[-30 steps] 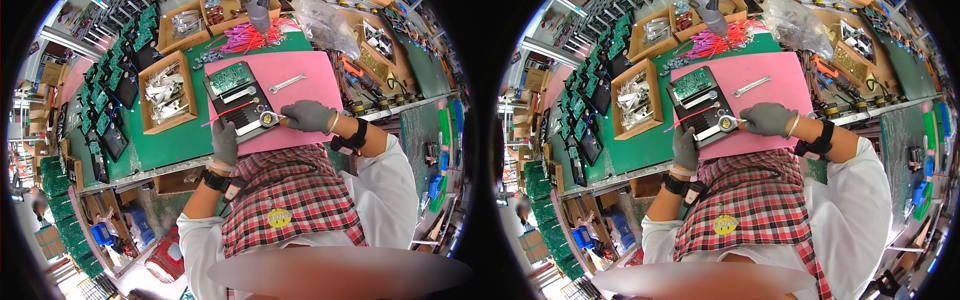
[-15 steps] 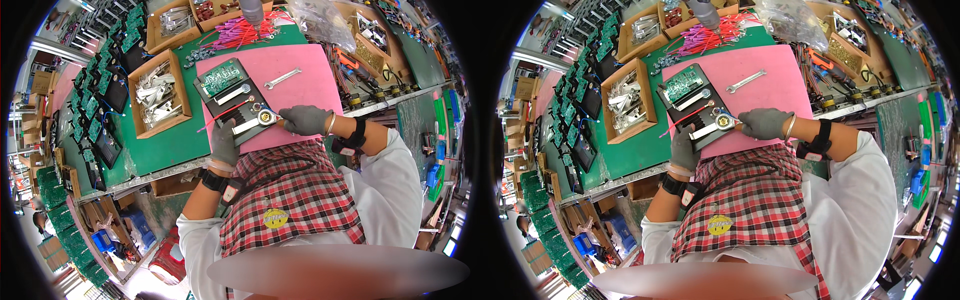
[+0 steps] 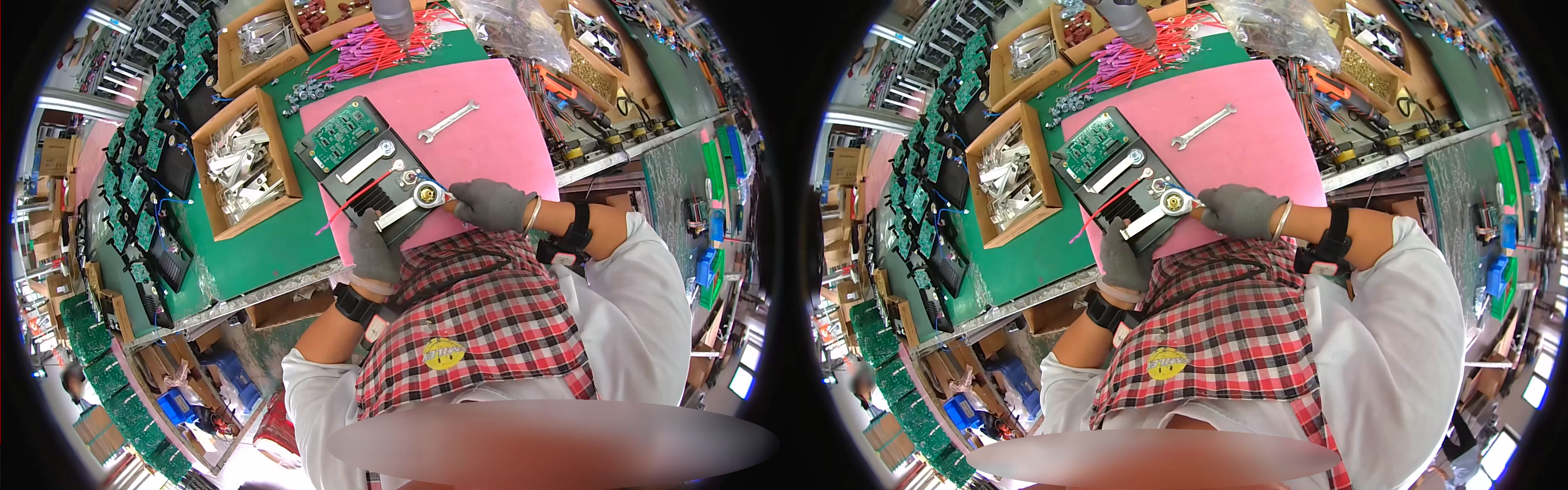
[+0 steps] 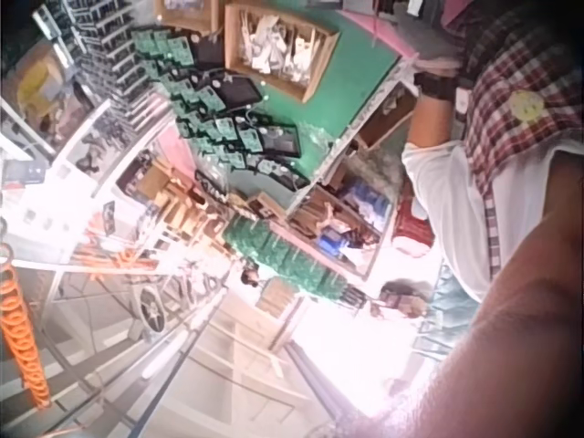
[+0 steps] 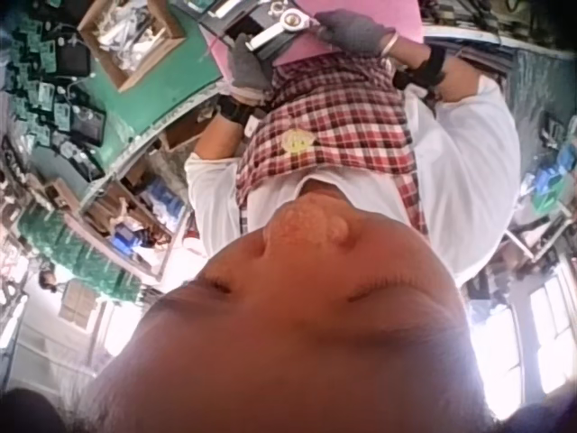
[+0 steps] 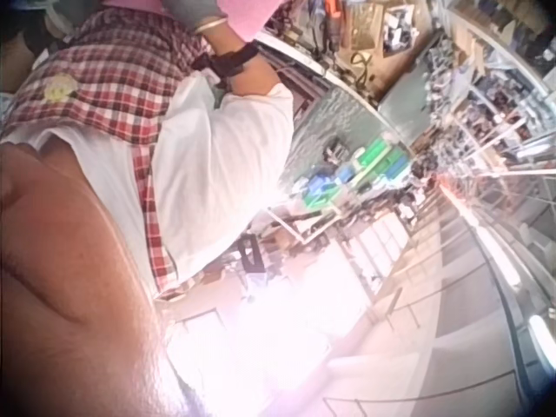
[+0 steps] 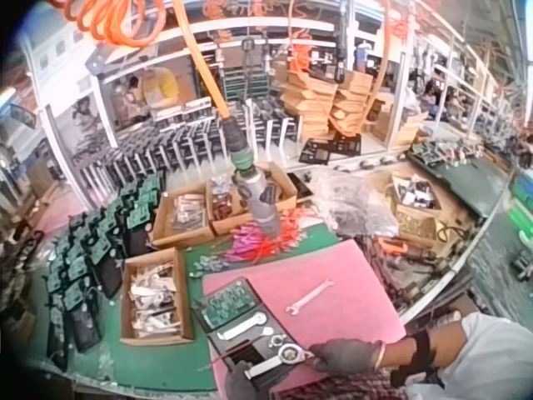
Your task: Assembling electronic parts and wiring them onto a mounting plate using a wrench and electric screwdriver.
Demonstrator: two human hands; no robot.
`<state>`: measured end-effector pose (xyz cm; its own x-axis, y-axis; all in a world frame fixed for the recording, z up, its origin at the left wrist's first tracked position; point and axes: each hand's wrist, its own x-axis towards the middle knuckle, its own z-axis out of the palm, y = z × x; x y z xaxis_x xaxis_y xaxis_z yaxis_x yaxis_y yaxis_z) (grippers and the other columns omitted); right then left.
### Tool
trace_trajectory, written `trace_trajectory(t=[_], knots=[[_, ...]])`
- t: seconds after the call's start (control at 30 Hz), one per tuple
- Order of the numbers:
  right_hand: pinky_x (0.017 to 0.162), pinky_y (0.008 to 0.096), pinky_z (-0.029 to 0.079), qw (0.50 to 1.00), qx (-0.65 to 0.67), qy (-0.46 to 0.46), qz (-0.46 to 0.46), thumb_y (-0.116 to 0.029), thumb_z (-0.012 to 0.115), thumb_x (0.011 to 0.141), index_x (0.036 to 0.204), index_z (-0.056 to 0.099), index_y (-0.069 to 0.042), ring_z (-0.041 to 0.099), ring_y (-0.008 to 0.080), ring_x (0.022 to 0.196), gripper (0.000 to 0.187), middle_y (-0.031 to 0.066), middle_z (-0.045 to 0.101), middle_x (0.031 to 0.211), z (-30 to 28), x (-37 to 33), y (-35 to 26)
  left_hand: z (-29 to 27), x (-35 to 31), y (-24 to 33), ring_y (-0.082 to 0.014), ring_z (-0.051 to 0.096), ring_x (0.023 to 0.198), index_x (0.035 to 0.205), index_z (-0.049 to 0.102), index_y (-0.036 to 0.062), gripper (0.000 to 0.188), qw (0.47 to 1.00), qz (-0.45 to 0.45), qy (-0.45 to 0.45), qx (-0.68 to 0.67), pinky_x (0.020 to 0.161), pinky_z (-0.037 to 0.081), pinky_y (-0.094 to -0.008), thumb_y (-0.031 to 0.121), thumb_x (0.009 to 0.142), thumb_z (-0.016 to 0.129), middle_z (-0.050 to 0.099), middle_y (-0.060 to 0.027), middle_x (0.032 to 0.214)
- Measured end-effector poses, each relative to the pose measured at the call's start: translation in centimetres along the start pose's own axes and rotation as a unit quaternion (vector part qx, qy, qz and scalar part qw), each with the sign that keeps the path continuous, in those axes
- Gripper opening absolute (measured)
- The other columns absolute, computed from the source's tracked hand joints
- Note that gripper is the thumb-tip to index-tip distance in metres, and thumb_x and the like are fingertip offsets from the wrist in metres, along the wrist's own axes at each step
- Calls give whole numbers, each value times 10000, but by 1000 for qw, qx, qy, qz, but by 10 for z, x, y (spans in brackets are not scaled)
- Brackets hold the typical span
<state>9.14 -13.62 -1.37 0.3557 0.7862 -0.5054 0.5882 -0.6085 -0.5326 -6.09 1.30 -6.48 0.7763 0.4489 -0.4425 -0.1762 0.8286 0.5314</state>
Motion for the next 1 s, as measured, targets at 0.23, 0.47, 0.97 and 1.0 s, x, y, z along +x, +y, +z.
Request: trace_trajectory(t=[0.23, 0.47, 0.97, 1.0], knots=[[592, 400, 472, 998, 25, 37, -47, -334, 461, 856, 999, 516, -5, 613, 289, 659, 364, 195, 588, 873, 10, 2, 15, -25, -1, 5, -371, 530, 953, 1070, 460, -104, 529, 612, 298, -66, 729, 845, 416, -394, 145, 668, 695, 555, -242, 990], [454, 318, 460, 937, 287, 193, 60, -248, 481, 840, 1026, 472, -19, 582, 191, 512, 295, 104, 567, 725, -48, -4, 32, -22, -7, 16, -335, 570, 812, 1022, 500, -68, 527, 640, 282, -98, 708, 726, 457, -367, 109, 578, 722, 572, -189, 894], [797, 358, 465, 888, -12, 422, 184, -192, 544, 745, 931, 666, -149, 606, 279, 859, 227, 123, 636, 905, -130, 34, 221, -59, 7, 16, -367, 562, 828, 1045, 477, -52, 522, 632, 296, -101, 709, 716, 464, -380, 71, 582, 685, 570, -189, 907], [797, 358, 465, 890, -17, 420, 177, -192, 544, 745, 931, 666, -149, 606, 279, 859, 227, 123, 636, 905, -130, 40, 230, -63, 8, 16, -367, 562, 828, 1045, 477, -52, 522, 635, 300, -93, 706, 716, 464, -380, 71, 582, 685, 570, -189, 907]])
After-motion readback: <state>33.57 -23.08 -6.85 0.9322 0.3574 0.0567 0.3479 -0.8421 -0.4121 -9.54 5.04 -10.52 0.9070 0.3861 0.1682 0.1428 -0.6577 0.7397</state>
